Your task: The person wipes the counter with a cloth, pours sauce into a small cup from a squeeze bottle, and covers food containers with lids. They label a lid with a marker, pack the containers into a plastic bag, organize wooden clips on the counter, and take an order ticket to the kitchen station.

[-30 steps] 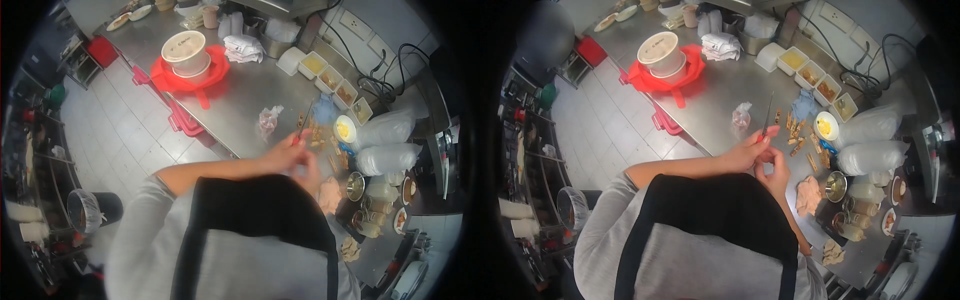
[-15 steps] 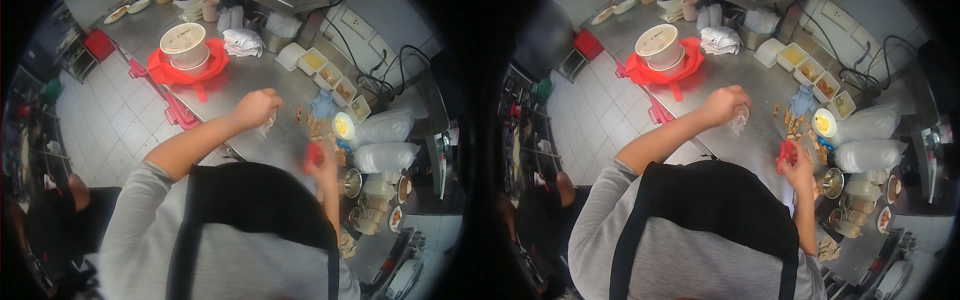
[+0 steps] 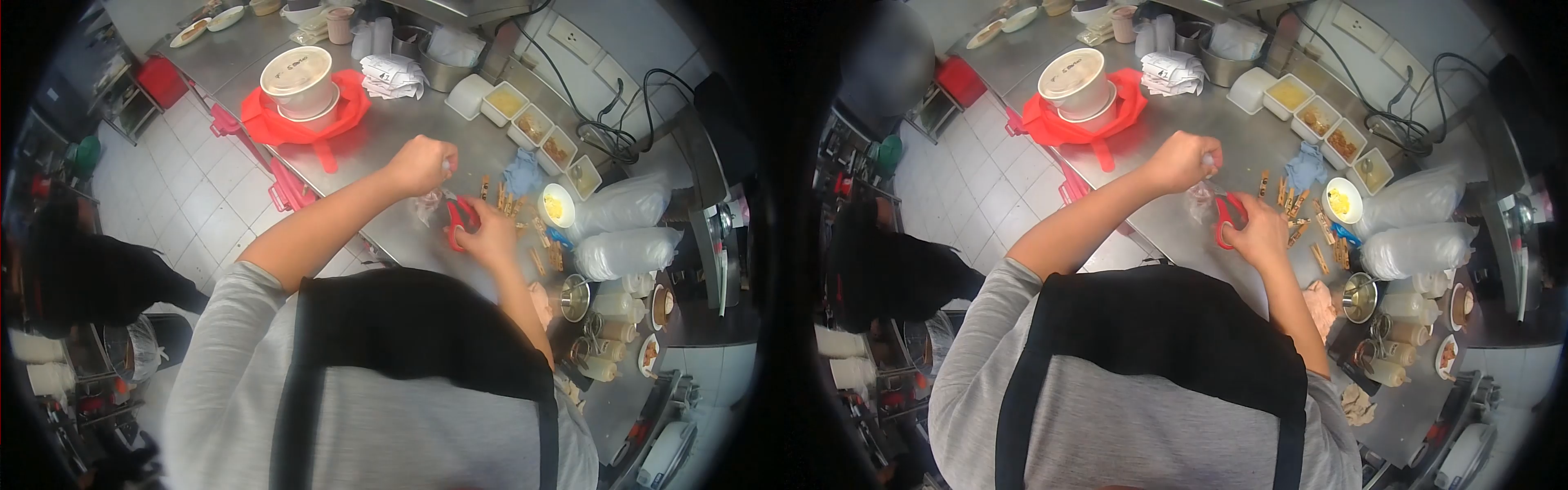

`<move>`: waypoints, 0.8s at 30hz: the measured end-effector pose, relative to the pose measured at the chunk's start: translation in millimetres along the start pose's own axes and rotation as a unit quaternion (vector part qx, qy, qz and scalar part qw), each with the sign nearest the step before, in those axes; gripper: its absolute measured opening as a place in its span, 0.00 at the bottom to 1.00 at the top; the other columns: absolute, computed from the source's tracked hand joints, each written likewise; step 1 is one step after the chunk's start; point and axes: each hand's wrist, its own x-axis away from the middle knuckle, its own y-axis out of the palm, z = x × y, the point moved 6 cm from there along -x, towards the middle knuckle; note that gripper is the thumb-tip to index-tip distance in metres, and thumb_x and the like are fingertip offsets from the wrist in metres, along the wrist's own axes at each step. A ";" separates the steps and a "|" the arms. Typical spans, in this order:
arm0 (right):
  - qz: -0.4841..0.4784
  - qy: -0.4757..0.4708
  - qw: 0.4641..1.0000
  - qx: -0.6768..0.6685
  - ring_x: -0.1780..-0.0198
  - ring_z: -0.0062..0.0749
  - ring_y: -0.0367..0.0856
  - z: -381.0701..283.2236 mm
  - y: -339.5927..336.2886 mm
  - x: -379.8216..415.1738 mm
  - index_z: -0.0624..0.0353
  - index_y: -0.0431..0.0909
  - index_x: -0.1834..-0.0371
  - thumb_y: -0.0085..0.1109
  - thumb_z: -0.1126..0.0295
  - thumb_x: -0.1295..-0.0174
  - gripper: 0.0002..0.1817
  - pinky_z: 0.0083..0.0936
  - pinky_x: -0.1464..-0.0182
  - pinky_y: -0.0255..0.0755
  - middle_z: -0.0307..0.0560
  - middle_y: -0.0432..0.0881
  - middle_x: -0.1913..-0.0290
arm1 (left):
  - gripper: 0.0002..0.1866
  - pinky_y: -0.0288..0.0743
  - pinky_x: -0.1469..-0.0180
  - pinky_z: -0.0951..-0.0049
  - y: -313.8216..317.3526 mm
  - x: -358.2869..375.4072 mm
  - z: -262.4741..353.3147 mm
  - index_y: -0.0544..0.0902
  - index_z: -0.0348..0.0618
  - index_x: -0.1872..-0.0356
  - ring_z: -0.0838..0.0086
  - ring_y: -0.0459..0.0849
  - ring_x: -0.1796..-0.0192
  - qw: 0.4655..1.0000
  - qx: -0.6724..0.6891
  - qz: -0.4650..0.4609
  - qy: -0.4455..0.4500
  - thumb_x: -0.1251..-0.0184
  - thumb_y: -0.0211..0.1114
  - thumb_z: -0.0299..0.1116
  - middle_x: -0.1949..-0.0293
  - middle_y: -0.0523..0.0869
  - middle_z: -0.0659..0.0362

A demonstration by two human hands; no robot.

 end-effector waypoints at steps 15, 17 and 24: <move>0.000 0.045 0.997 -0.067 0.63 0.45 0.82 9.1 14.4 5.5 0.52 0.76 0.50 0.61 0.69 0.54 0.23 0.38 0.61 0.74 0.51 0.83 0.67 | 0.07 0.76 0.61 0.67 -11.3 6.6 9.8 0.82 0.40 0.68 0.63 0.84 0.66 0.994 0.091 -0.015 -0.059 0.50 0.67 0.28 0.69 0.84 0.50; -0.027 0.101 0.992 -0.074 0.59 0.47 0.81 21.3 16.7 9.7 0.53 0.74 0.47 0.61 0.69 0.53 0.25 0.39 0.58 0.73 0.52 0.82 0.64 | 0.06 0.76 0.64 0.70 -22.5 7.9 8.3 0.81 0.40 0.67 0.69 0.84 0.69 0.993 0.101 0.025 -0.048 0.47 0.64 0.26 0.69 0.84 0.53; -0.027 0.125 0.987 0.098 0.43 0.55 0.70 81.5 26.2 28.1 0.56 0.65 0.37 0.58 0.70 0.49 0.31 0.41 0.46 0.68 0.62 0.74 0.48 | 0.09 0.70 0.74 0.77 -120.1 74.6 -78.2 0.79 0.43 0.67 0.80 0.75 0.74 0.928 0.238 0.241 -0.153 0.43 0.51 0.21 0.74 0.78 0.63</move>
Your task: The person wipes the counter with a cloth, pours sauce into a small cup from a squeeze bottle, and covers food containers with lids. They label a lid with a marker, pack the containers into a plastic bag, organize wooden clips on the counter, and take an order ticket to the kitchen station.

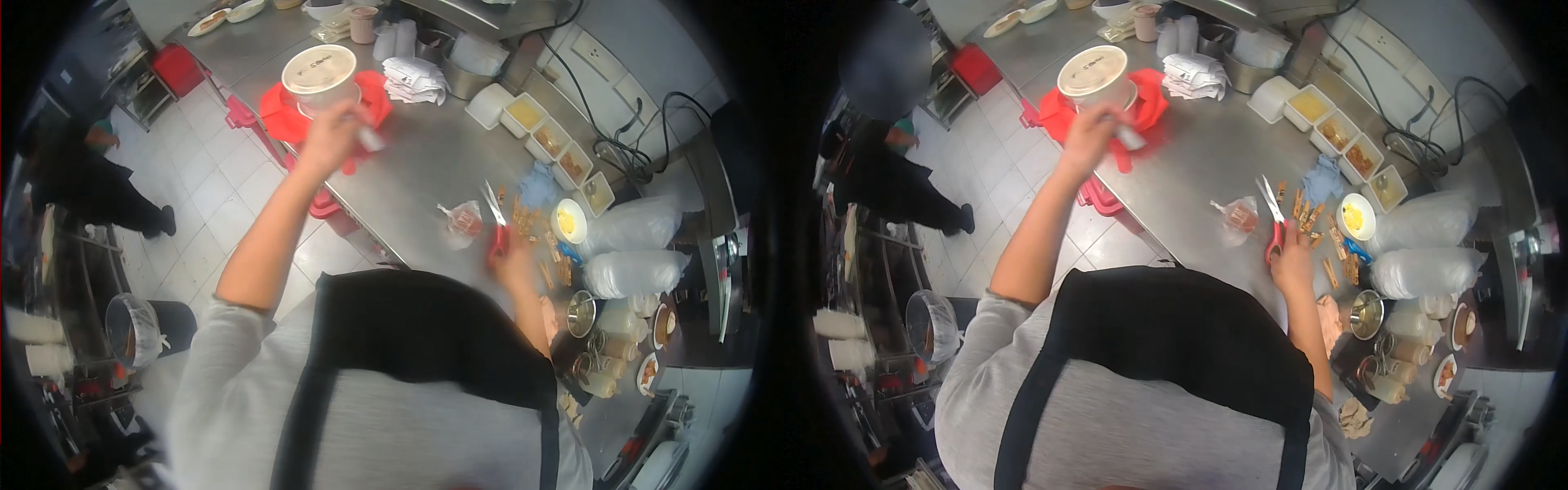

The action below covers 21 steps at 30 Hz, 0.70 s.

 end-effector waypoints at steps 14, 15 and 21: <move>-0.069 0.054 0.980 0.178 0.38 0.54 0.64 -48.9 11.5 -43.0 0.54 0.68 0.38 0.61 0.56 0.49 0.33 0.45 0.39 0.62 0.59 0.64 0.37 | 0.27 0.76 0.70 0.74 -146.0 -35.7 -158.7 0.75 0.36 0.52 0.75 0.79 0.69 0.943 -0.128 0.224 -0.210 0.44 0.67 0.49 0.66 0.79 0.54; -0.072 0.044 0.976 0.200 0.38 0.55 0.64 -22.5 35.8 -54.0 0.55 0.67 0.37 0.59 0.57 0.47 0.33 0.43 0.39 0.62 0.59 0.64 0.36 | 0.26 0.76 0.71 0.75 -141.6 -45.1 -168.9 0.76 0.37 0.53 0.76 0.80 0.69 0.951 -0.108 0.199 -0.209 0.43 0.67 0.48 0.66 0.80 0.55; 0.066 -0.019 0.997 0.027 0.42 0.55 0.67 -71.4 -13.4 -28.4 0.54 0.72 0.43 0.62 0.63 0.48 0.27 0.42 0.42 0.65 0.58 0.68 0.43 | 0.16 0.73 0.66 0.77 -149.9 -32.7 -143.8 0.77 0.39 0.54 0.80 0.78 0.71 0.959 0.139 0.084 -0.232 0.36 0.60 0.40 0.66 0.82 0.62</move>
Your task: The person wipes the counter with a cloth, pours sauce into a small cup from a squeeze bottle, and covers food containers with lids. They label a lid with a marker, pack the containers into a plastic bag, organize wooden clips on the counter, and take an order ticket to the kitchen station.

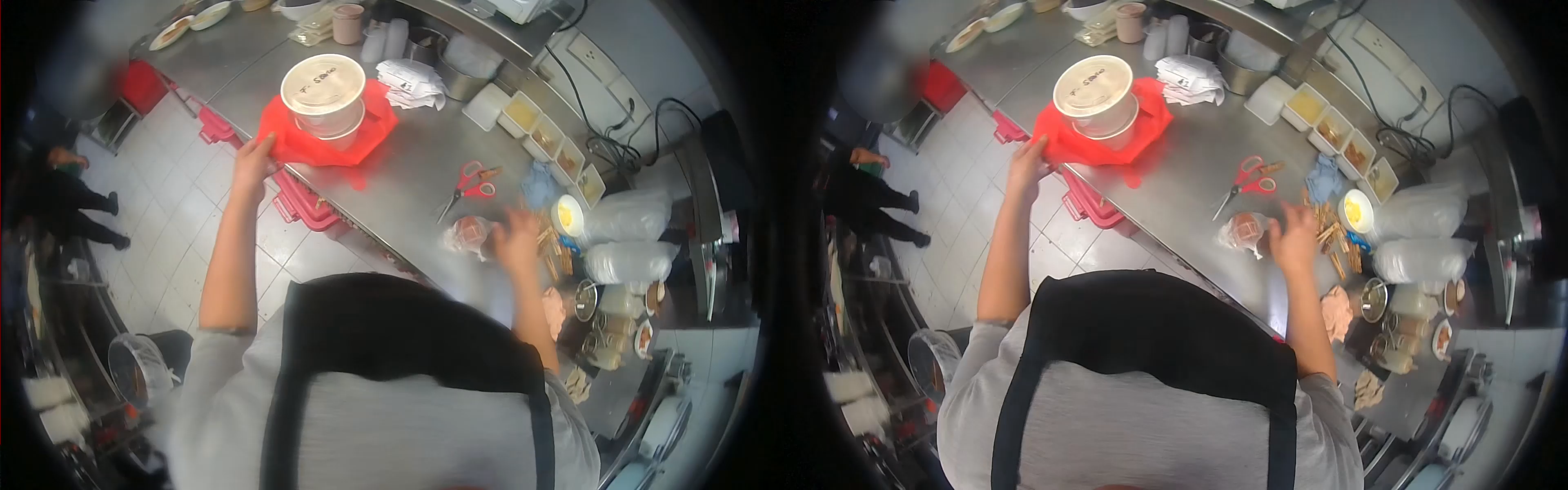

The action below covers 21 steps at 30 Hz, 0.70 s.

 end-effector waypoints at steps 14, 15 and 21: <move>-0.132 -0.178 0.954 -0.203 0.53 0.47 0.78 -228.6 -17.9 -29.3 0.55 0.73 0.55 0.62 0.76 0.58 0.22 0.35 0.54 0.74 0.50 0.72 0.46 | 0.08 0.67 0.75 0.80 -39.9 15.2 42.3 0.77 0.42 0.66 0.83 0.72 0.78 0.992 0.069 -0.108 0.004 0.34 0.59 0.35 0.78 0.76 0.65; -0.108 -0.250 0.942 -0.198 0.50 0.46 0.77 -269.7 -29.2 -36.4 0.55 0.74 0.55 0.63 0.75 0.57 0.21 0.35 0.53 0.73 0.49 0.72 0.46 | 0.08 0.67 0.75 0.81 -43.9 15.3 35.4 0.77 0.42 0.66 0.83 0.72 0.78 0.992 0.055 -0.112 -0.012 0.34 0.59 0.35 0.78 0.76 0.66; -0.002 -0.477 0.879 0.008 0.48 0.42 0.72 -425.2 40.2 -90.1 0.56 0.79 0.61 0.56 0.70 0.48 0.11 0.36 0.50 0.71 0.47 0.73 0.50 | 0.08 0.68 0.75 0.81 -65.1 22.6 9.1 0.78 0.41 0.61 0.83 0.71 0.78 0.983 0.150 -0.105 -0.027 0.33 0.56 0.35 0.76 0.76 0.66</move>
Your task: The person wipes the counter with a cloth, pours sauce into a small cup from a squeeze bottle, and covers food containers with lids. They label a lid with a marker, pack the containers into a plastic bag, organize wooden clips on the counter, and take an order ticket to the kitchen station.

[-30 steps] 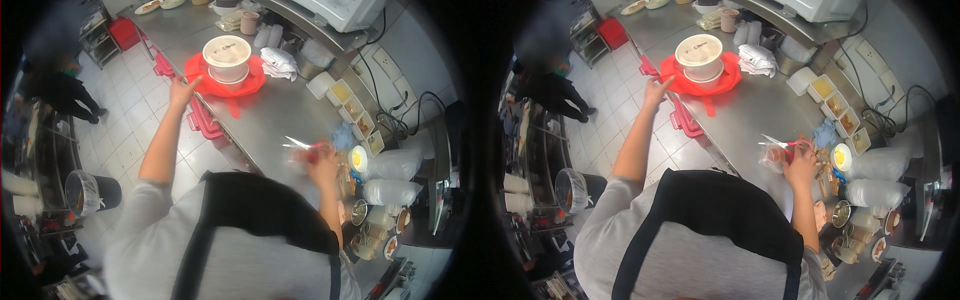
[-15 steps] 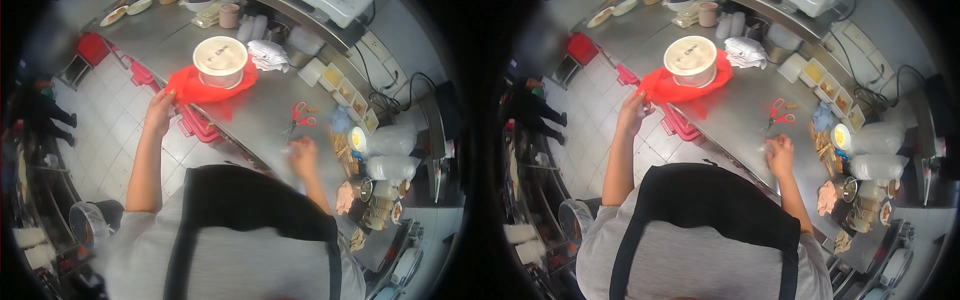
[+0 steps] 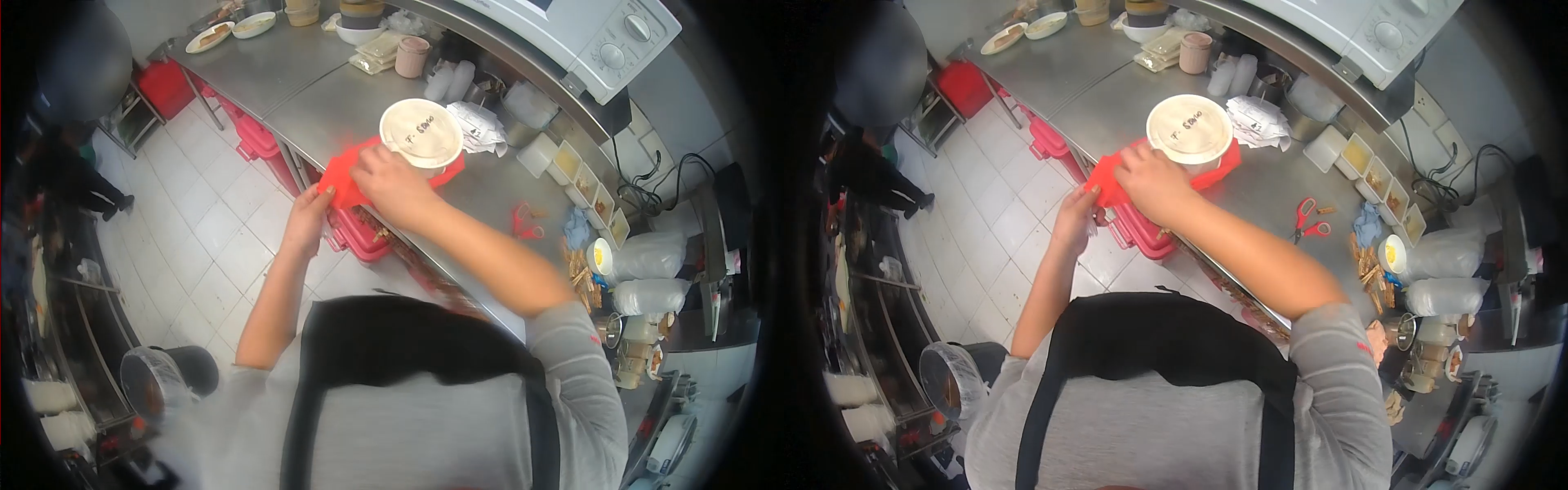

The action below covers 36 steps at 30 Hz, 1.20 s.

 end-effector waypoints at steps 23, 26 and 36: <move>0.205 0.460 0.813 -0.293 0.56 0.35 0.80 183.7 -7.0 78.9 0.58 0.79 0.58 0.54 0.68 0.43 0.12 0.30 0.50 0.71 0.47 0.83 0.60 | 0.08 0.67 0.73 0.82 79.0 -49.8 110.3 0.78 0.41 0.63 0.86 0.71 0.75 0.988 -0.043 -0.094 0.116 0.31 0.54 0.34 0.76 0.76 0.68; 0.105 0.568 0.796 -0.182 0.51 0.44 0.79 238.0 89.2 101.2 0.57 0.81 0.57 0.58 0.59 0.45 0.17 0.34 0.48 0.70 0.53 0.82 0.56 | 0.07 0.67 0.73 0.83 83.8 -65.3 115.0 0.78 0.42 0.64 0.86 0.71 0.76 0.986 -0.054 -0.110 0.115 0.31 0.55 0.33 0.76 0.76 0.67; 0.242 0.466 0.642 -0.559 0.69 0.38 0.82 243.2 -45.6 71.7 0.60 0.71 0.59 0.52 0.73 0.40 0.08 0.32 0.65 0.77 0.53 0.81 0.67 | 0.07 0.65 0.77 0.83 115.6 -72.3 156.8 0.78 0.41 0.63 0.85 0.70 0.79 0.973 -0.045 -0.167 0.152 0.32 0.55 0.33 0.78 0.75 0.69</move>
